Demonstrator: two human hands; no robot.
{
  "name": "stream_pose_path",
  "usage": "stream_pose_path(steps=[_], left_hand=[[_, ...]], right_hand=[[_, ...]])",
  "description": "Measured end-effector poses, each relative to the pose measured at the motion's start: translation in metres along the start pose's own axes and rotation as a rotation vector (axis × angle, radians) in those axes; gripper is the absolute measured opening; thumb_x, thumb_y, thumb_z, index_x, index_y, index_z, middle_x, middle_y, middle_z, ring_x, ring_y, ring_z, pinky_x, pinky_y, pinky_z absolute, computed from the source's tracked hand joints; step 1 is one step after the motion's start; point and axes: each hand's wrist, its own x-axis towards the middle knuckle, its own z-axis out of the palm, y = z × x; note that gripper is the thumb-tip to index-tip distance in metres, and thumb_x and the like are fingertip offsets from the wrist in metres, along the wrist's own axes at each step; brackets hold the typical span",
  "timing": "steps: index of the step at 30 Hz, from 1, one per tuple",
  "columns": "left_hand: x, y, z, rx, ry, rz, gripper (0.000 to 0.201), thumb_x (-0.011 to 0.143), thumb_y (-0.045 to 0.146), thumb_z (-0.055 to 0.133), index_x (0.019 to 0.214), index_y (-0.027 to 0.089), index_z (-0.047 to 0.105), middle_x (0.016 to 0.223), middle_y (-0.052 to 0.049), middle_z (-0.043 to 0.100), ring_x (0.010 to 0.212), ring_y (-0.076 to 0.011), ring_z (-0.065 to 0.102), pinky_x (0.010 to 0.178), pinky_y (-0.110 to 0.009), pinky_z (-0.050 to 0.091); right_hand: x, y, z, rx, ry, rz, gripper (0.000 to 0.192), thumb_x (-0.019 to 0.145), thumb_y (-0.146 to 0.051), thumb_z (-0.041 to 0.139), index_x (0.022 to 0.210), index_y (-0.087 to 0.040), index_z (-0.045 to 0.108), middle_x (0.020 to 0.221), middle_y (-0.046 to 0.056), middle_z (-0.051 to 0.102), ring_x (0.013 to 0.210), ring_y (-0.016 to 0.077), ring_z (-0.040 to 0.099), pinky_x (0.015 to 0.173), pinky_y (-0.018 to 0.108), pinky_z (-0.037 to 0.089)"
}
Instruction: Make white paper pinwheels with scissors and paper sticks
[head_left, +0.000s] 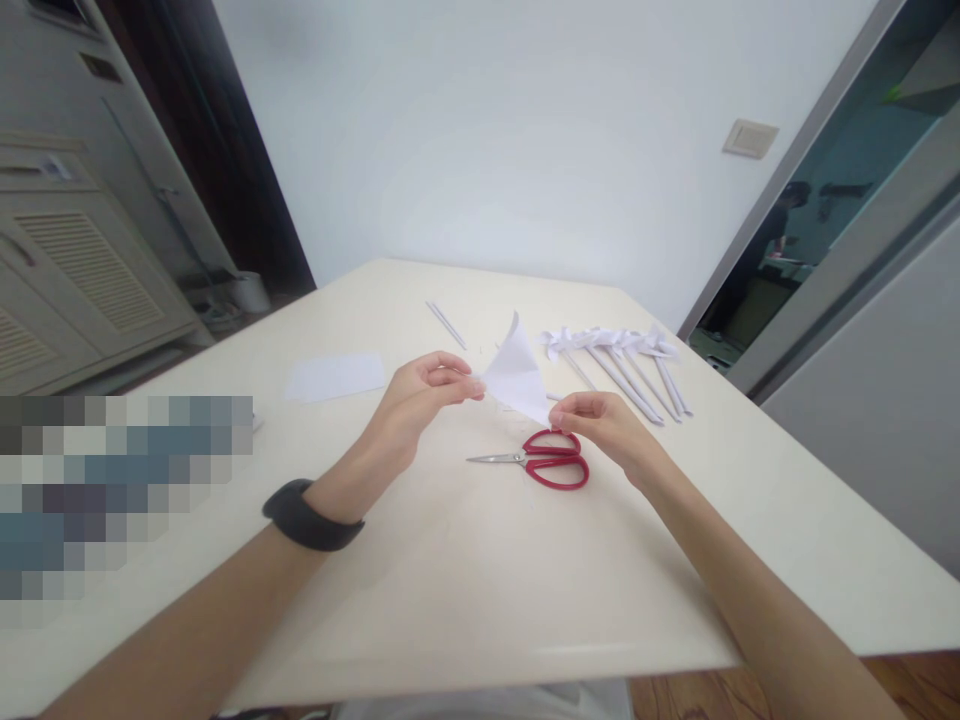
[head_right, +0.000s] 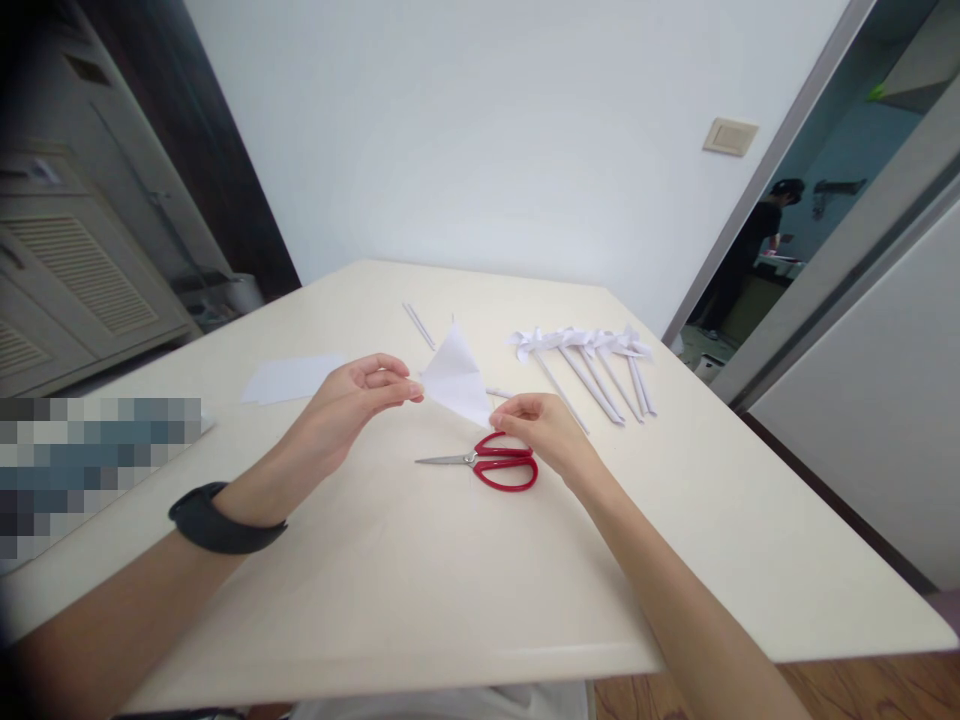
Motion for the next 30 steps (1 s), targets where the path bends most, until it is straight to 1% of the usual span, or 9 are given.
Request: stream_pose_path(steps=[6, 13, 18, 24, 30], left_hand=[[-0.001, 0.003, 0.000, 0.011, -0.010, -0.006, 0.022, 0.066, 0.028, 0.074, 0.080, 0.020, 0.059, 0.071, 0.001, 0.068, 0.076, -0.0150, 0.061, 0.073, -0.027, 0.041], [-0.003, 0.010, -0.001, 0.040, -0.001, -0.014, 0.025, 0.064, 0.028, 0.075, 0.081, 0.020, 0.057, 0.071, 0.001, 0.067, 0.075, -0.0162, 0.062, 0.072, -0.027, 0.041], [-0.002, 0.009, -0.004, 0.045, 0.001, 0.009, 0.024, 0.067, 0.031, 0.072, 0.082, 0.020, 0.058, 0.074, -0.002, 0.069, 0.078, -0.0179, 0.063, 0.073, -0.029, 0.042], [0.000, 0.008, -0.005, 0.045, 0.034, -0.001, 0.025, 0.065, 0.033, 0.072, 0.081, 0.020, 0.058, 0.075, -0.003, 0.070, 0.080, -0.0196, 0.064, 0.074, -0.030, 0.043], [0.001, 0.007, -0.005, 0.036, 0.026, 0.009, 0.025, 0.065, 0.033, 0.072, 0.081, 0.020, 0.059, 0.076, -0.003, 0.070, 0.080, -0.0190, 0.063, 0.075, -0.030, 0.043]], right_hand=[[-0.002, -0.003, 0.001, 0.028, -0.008, 0.003, 0.015, 0.073, -0.031, 0.062, 0.070, -0.016, 0.064, 0.074, 0.001, 0.062, 0.070, 0.0128, 0.054, 0.064, 0.025, 0.038], [-0.005, -0.006, 0.003, 0.062, -0.026, -0.009, 0.016, 0.073, -0.030, 0.061, 0.068, -0.016, 0.063, 0.070, 0.000, 0.060, 0.067, 0.0120, 0.052, 0.062, 0.025, 0.036], [-0.006, -0.007, 0.003, 0.076, -0.016, -0.014, 0.017, 0.073, -0.032, 0.062, 0.069, -0.015, 0.063, 0.071, 0.001, 0.060, 0.067, 0.0124, 0.052, 0.062, 0.025, 0.037], [-0.006, -0.007, 0.004, 0.079, -0.020, -0.007, 0.015, 0.072, -0.030, 0.061, 0.068, -0.016, 0.063, 0.065, -0.001, 0.057, 0.062, 0.0116, 0.050, 0.059, 0.025, 0.036], [-0.006, -0.006, 0.004, 0.080, -0.013, -0.014, 0.017, 0.073, -0.032, 0.061, 0.069, -0.016, 0.063, 0.070, 0.000, 0.059, 0.066, 0.0122, 0.052, 0.062, 0.025, 0.036]])
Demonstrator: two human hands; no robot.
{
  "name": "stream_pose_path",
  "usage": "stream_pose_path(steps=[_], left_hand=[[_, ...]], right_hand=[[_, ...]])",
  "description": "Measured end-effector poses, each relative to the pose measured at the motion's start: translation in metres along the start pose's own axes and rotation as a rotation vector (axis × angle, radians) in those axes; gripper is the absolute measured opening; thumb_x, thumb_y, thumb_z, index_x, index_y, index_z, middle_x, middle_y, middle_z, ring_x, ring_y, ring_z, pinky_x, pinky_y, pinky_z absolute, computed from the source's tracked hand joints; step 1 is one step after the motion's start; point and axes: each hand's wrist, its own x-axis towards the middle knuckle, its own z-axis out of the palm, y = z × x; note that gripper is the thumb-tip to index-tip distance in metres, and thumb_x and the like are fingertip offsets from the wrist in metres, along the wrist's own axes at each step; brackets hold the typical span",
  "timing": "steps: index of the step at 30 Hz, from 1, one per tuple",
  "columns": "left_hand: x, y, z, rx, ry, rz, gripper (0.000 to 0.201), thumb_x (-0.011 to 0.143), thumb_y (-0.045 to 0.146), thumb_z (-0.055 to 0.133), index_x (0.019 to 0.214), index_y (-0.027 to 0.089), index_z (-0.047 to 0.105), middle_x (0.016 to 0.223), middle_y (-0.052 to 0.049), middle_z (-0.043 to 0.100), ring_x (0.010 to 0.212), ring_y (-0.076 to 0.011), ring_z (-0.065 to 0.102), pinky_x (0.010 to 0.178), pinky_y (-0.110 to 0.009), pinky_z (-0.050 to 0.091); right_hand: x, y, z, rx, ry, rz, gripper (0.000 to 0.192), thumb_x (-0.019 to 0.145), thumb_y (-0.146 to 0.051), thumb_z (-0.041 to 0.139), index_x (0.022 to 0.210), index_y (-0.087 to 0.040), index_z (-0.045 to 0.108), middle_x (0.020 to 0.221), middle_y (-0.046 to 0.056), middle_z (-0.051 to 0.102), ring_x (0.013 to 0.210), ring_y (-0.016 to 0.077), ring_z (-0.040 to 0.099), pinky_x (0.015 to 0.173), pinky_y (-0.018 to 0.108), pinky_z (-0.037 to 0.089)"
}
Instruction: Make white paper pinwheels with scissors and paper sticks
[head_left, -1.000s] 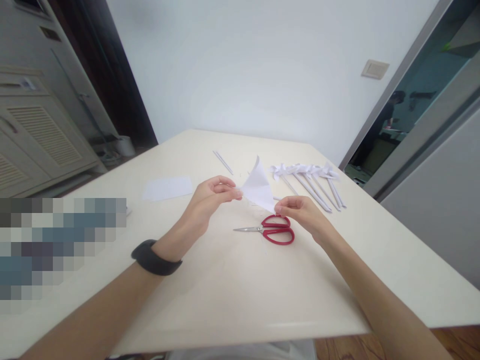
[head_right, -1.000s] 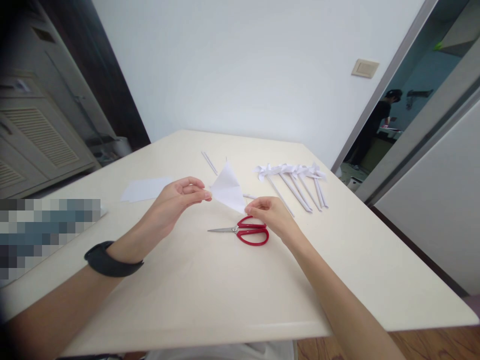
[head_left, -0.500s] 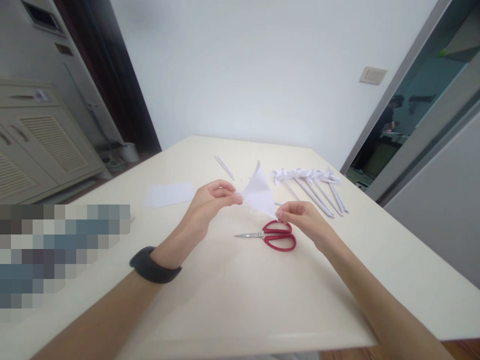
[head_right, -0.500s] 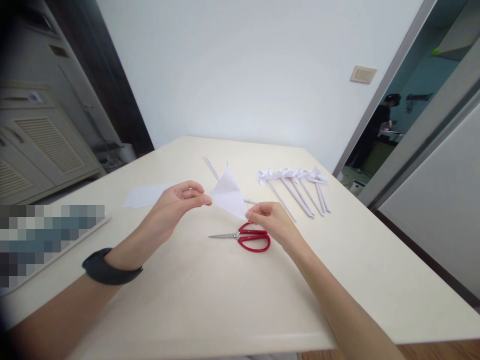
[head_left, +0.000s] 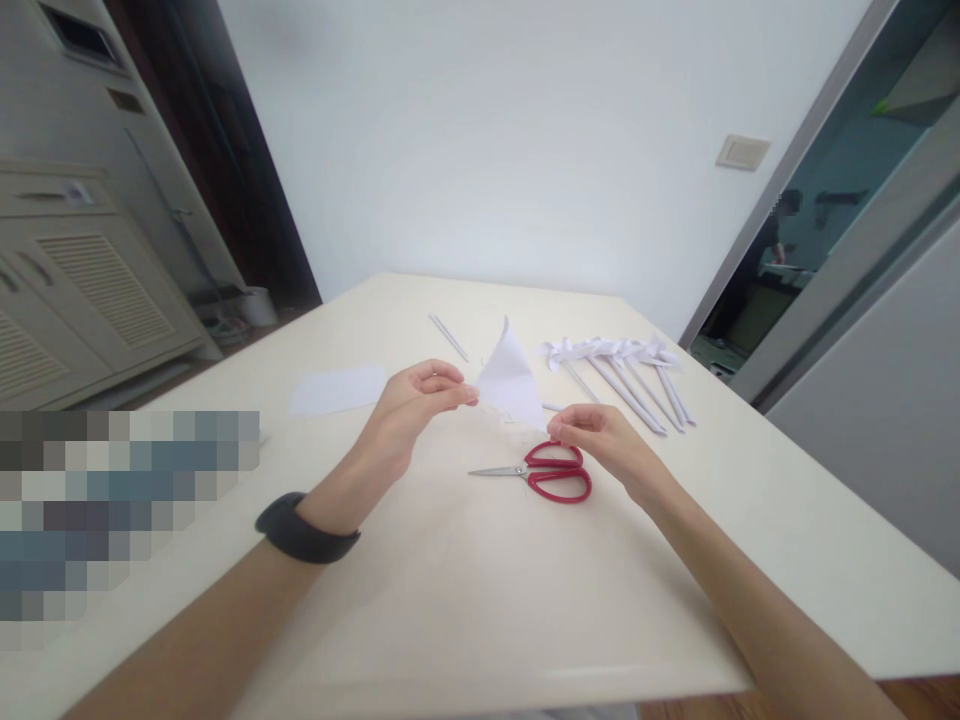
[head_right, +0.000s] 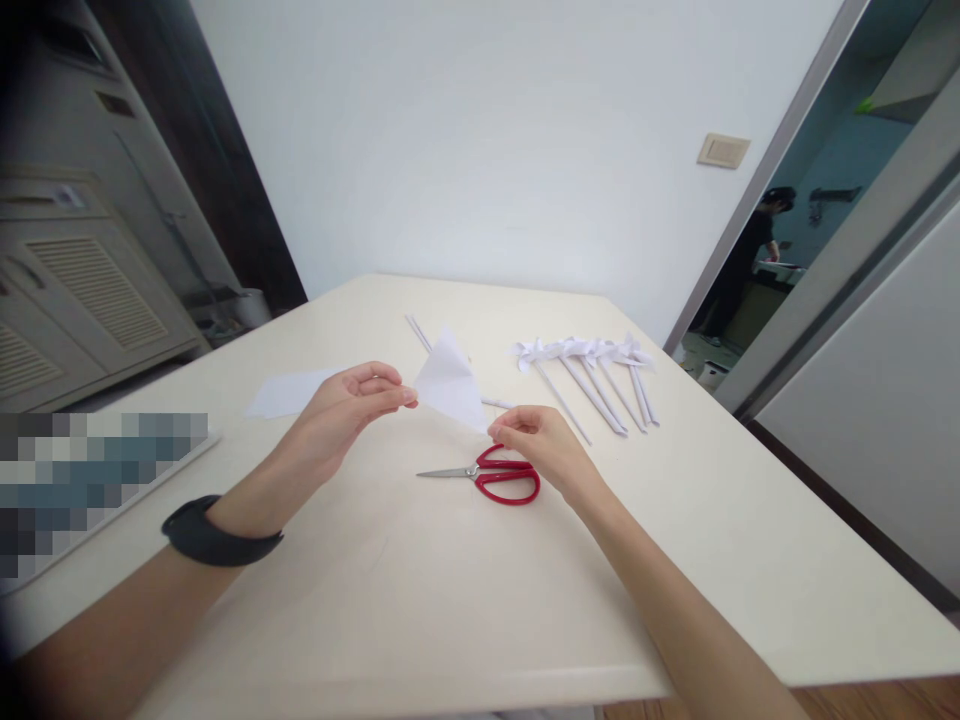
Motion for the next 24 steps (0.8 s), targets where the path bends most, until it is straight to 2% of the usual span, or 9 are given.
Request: stream_pose_path(steps=[17, 21, 24], left_hand=[[-0.001, 0.003, 0.002, 0.006, 0.000, -0.003, 0.027, 0.062, 0.032, 0.074, 0.080, 0.021, 0.058, 0.074, -0.003, 0.069, 0.079, -0.0195, 0.064, 0.074, -0.031, 0.044], [-0.001, 0.003, 0.002, 0.014, -0.003, -0.010, 0.027, 0.061, 0.033, 0.073, 0.080, 0.020, 0.058, 0.074, -0.002, 0.069, 0.078, -0.0199, 0.064, 0.073, -0.031, 0.044], [-0.003, 0.002, 0.004, 0.010, -0.021, -0.020, 0.027, 0.061, 0.032, 0.074, 0.080, 0.020, 0.058, 0.073, -0.002, 0.068, 0.079, -0.0193, 0.064, 0.073, -0.030, 0.043]], right_hand=[[0.002, 0.005, 0.001, 0.009, -0.005, -0.006, 0.017, 0.072, -0.033, 0.062, 0.068, -0.017, 0.061, 0.067, -0.001, 0.059, 0.063, 0.0126, 0.051, 0.061, 0.026, 0.036], [0.005, 0.007, -0.003, -0.017, 0.002, -0.004, 0.020, 0.072, -0.036, 0.063, 0.067, -0.017, 0.060, 0.066, -0.001, 0.058, 0.063, 0.0128, 0.051, 0.061, 0.027, 0.036], [0.006, 0.004, -0.009, -0.057, -0.022, 0.023, 0.021, 0.072, -0.038, 0.063, 0.070, -0.016, 0.063, 0.072, 0.002, 0.061, 0.068, 0.0143, 0.053, 0.064, 0.028, 0.038]])
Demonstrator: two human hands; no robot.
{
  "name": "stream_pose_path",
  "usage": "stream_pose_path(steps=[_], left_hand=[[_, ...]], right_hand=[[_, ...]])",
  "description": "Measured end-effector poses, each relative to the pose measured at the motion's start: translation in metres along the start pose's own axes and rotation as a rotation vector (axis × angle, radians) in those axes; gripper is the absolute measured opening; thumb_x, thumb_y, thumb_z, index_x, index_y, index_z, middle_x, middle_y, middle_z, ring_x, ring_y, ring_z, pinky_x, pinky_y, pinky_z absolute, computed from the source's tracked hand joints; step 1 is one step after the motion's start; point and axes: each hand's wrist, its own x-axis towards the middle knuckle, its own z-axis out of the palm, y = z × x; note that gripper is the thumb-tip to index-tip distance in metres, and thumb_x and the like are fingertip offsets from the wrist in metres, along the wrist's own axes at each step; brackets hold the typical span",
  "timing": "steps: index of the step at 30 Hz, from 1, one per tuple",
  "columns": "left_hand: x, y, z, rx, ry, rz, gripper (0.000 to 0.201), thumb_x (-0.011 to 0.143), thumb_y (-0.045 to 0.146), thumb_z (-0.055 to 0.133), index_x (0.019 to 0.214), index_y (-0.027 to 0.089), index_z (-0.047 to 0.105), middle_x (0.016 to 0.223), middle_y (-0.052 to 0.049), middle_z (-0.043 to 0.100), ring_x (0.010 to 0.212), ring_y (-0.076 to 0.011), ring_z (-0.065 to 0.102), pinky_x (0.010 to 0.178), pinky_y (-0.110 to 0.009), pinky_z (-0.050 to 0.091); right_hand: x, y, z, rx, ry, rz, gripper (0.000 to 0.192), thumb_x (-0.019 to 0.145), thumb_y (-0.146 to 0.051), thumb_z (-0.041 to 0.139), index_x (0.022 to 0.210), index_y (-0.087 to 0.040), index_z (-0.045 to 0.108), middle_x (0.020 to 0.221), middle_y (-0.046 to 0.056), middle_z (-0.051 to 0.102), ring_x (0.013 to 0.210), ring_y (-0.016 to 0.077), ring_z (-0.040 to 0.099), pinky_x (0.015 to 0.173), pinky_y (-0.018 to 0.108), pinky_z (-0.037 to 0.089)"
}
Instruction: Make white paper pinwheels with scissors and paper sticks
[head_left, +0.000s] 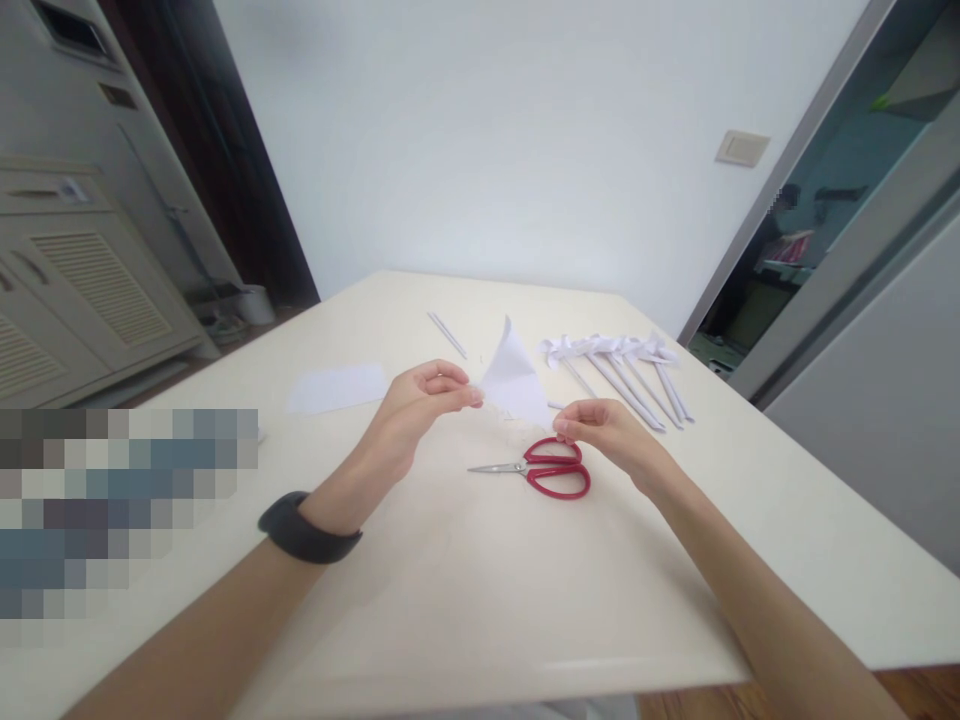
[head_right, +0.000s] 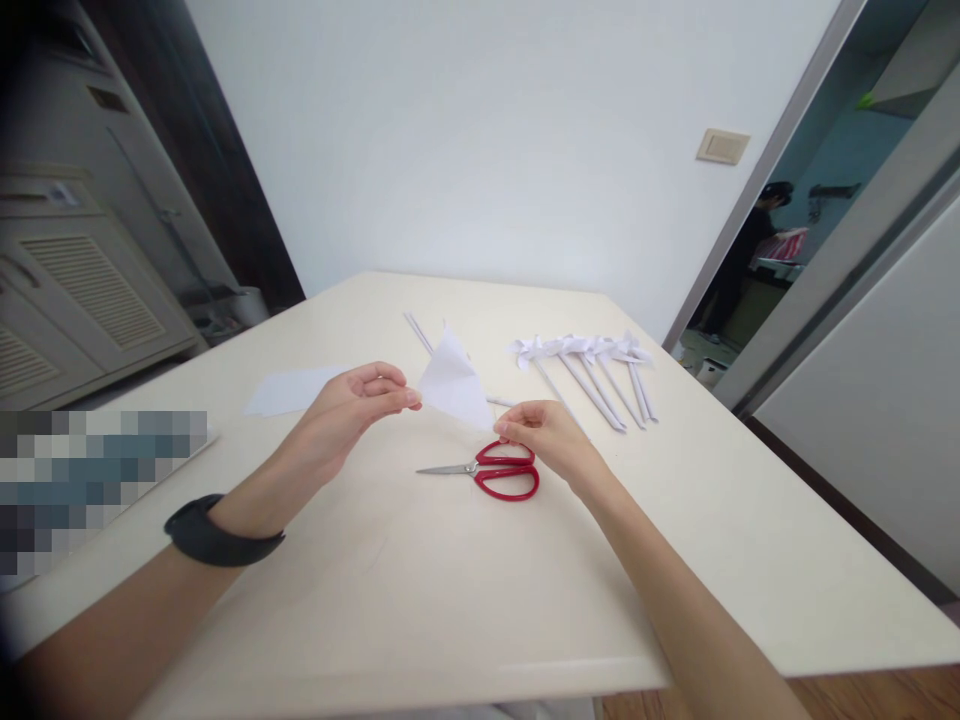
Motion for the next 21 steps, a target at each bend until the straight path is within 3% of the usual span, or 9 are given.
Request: stream_pose_path(steps=[5, 21], left_hand=[[-0.003, -0.001, 0.004, 0.006, -0.029, -0.014, 0.026, 0.062, 0.032, 0.074, 0.079, 0.021, 0.058, 0.073, -0.001, 0.068, 0.077, -0.0182, 0.063, 0.073, -0.029, 0.043], [-0.004, 0.001, 0.007, 0.010, -0.061, -0.058, 0.028, 0.061, 0.031, 0.076, 0.079, 0.021, 0.058, 0.073, 0.000, 0.067, 0.074, -0.0174, 0.062, 0.070, -0.029, 0.043]], right_hand=[[-0.002, -0.003, -0.005, 0.025, -0.077, -0.031, 0.020, 0.073, -0.037, 0.063, 0.077, -0.017, 0.065, 0.085, 0.004, 0.065, 0.077, 0.0163, 0.056, 0.069, 0.028, 0.040], [-0.002, -0.001, 0.007, 0.117, -0.069, -0.039, 0.023, 0.071, -0.034, 0.066, 0.069, -0.017, 0.051, 0.065, -0.004, 0.047, 0.059, 0.0094, 0.042, 0.055, 0.024, 0.029]])
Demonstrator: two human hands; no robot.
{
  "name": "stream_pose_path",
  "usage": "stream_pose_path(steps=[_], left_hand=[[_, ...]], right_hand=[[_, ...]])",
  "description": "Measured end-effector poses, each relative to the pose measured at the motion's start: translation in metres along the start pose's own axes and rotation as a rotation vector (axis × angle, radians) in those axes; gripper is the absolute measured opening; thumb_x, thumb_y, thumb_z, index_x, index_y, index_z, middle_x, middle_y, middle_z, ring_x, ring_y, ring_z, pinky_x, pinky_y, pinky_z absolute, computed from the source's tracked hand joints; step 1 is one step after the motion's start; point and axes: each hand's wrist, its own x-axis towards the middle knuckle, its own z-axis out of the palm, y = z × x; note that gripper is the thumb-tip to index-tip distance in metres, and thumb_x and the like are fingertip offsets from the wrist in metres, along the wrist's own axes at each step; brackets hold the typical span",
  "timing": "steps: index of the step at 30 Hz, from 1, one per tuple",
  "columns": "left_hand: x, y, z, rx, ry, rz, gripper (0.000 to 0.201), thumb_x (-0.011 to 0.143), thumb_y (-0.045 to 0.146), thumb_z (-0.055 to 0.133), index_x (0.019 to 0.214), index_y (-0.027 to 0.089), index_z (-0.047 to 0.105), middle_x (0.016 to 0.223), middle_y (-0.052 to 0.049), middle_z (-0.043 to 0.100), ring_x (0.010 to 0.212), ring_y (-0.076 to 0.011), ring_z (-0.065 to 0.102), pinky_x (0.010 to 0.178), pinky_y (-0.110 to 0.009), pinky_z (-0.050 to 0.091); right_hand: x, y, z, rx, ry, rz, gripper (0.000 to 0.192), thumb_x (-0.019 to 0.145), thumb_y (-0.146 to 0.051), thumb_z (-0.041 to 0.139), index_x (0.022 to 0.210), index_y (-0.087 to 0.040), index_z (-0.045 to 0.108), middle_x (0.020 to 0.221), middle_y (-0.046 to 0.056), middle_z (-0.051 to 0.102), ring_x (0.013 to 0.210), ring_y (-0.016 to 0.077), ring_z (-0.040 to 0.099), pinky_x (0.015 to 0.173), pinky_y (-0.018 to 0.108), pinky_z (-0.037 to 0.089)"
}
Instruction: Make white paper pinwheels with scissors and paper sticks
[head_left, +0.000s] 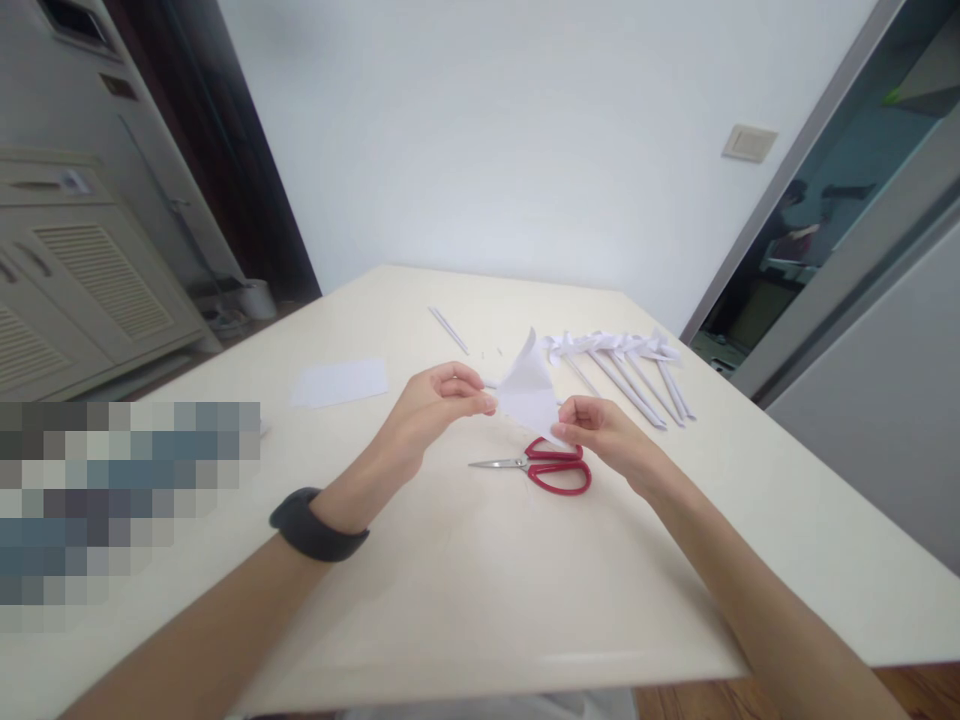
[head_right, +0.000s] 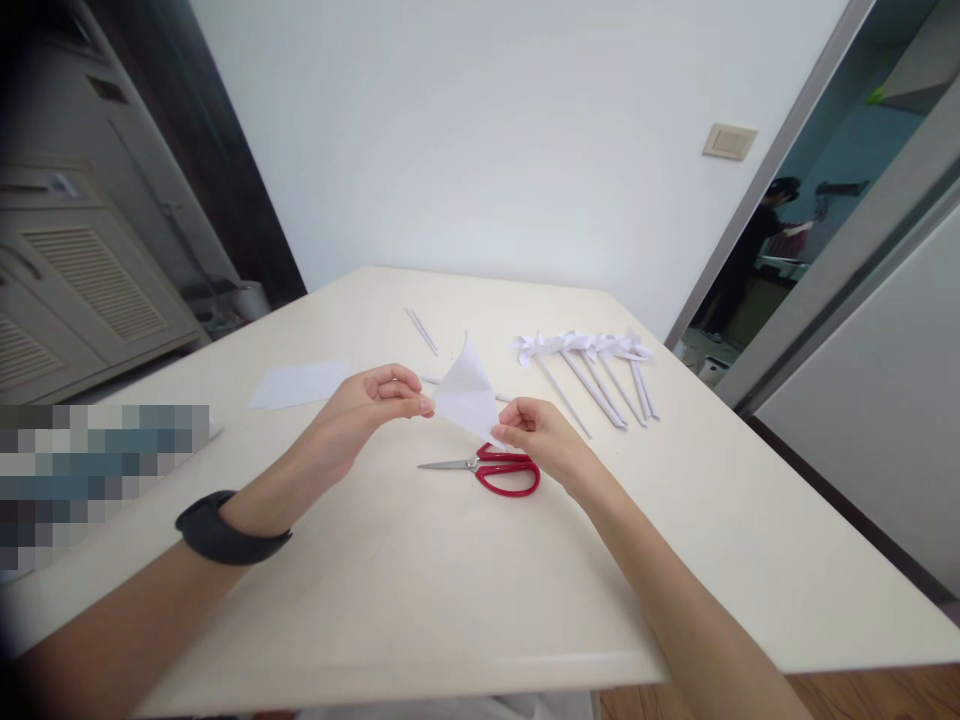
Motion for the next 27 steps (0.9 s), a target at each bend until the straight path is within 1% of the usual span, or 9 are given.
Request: stream_pose_path(steps=[2, 5, 7, 11, 17, 22, 27], left_hand=[[0.0001, -0.0005, -0.0001, 0.005, -0.005, 0.002, 0.026, 0.062, 0.031, 0.075, 0.078, 0.021, 0.058, 0.072, 0.000, 0.067, 0.074, -0.0174, 0.062, 0.070, -0.029, 0.042], [-0.0004, -0.0024, 0.0009, 0.016, -0.027, 0.002, 0.024, 0.063, 0.031, 0.074, 0.077, 0.021, 0.058, 0.071, 0.000, 0.067, 0.074, -0.0183, 0.063, 0.071, -0.029, 0.043], [-0.0014, -0.0037, 0.0024, 0.021, -0.056, -0.006, 0.023, 0.064, 0.031, 0.073, 0.076, 0.021, 0.057, 0.071, 0.000, 0.068, 0.075, -0.0189, 0.063, 0.072, -0.030, 0.043], [-0.0035, -0.0044, 0.0054, 0.035, -0.097, -0.025, 0.021, 0.065, 0.029, 0.073, 0.076, 0.020, 0.056, 0.071, -0.001, 0.068, 0.075, -0.0183, 0.063, 0.073, -0.030, 0.042], [-0.0037, -0.0042, 0.0058, 0.044, -0.115, -0.018, 0.021, 0.067, 0.027, 0.072, 0.076, 0.019, 0.056, 0.071, 0.000, 0.068, 0.075, -0.0167, 0.063, 0.072, -0.028, 0.042], [-0.0041, -0.0052, 0.0056, 0.046, -0.118, -0.017, 0.020, 0.067, 0.026, 0.072, 0.076, 0.019, 0.056, 0.070, 0.000, 0.068, 0.074, -0.0157, 0.063, 0.071, -0.026, 0.042], [-0.0030, -0.0022, 0.0029, 0.053, -0.080, -0.018, 0.021, 0.066, 0.026, 0.073, 0.076, 0.019, 0.056, 0.071, 0.000, 0.067, 0.074, -0.0154, 0.063, 0.070, -0.026, 0.042]], right_hand=[[-0.0001, -0.0007, -0.0010, -0.010, -0.006, -0.003, 0.022, 0.072, -0.035, 0.065, 0.070, -0.017, 0.052, 0.066, -0.003, 0.048, 0.061, 0.0099, 0.043, 0.057, 0.024, 0.031], [-0.0001, -0.0019, -0.0027, 0.006, -0.027, -0.012, 0.022, 0.073, -0.037, 0.065, 0.076, -0.017, 0.058, 0.073, -0.001, 0.056, 0.065, 0.0114, 0.048, 0.062, 0.026, 0.035], [-0.0001, -0.0026, -0.0034, 0.028, -0.029, -0.007, 0.024, 0.072, -0.039, 0.065, 0.080, -0.017, 0.060, 0.075, 0.000, 0.059, 0.066, 0.0122, 0.051, 0.062, 0.026, 0.037], [-0.0002, -0.0034, -0.0034, 0.049, -0.010, 0.013, 0.026, 0.073, -0.040, 0.065, 0.072, -0.016, 0.055, 0.065, -0.001, 0.056, 0.059, 0.0113, 0.049, 0.058, 0.025, 0.035], [0.0017, -0.0004, -0.0011, 0.041, 0.015, -0.004, 0.023, 0.075, -0.034, 0.063, 0.067, -0.018, 0.049, 0.060, -0.003, 0.053, 0.057, 0.0110, 0.048, 0.055, 0.025, 0.034], [0.0019, 0.0014, -0.0015, 0.034, -0.001, -0.028, 0.023, 0.078, -0.034, 0.061, 0.068, -0.018, 0.047, 0.061, -0.003, 0.052, 0.059, 0.0110, 0.048, 0.057, 0.025, 0.034], [0.0024, 0.0022, -0.0037, 0.037, -0.084, 0.017, 0.021, 0.077, -0.035, 0.063, 0.076, -0.016, 0.055, 0.071, 0.000, 0.056, 0.064, 0.0108, 0.048, 0.061, 0.026, 0.034]])
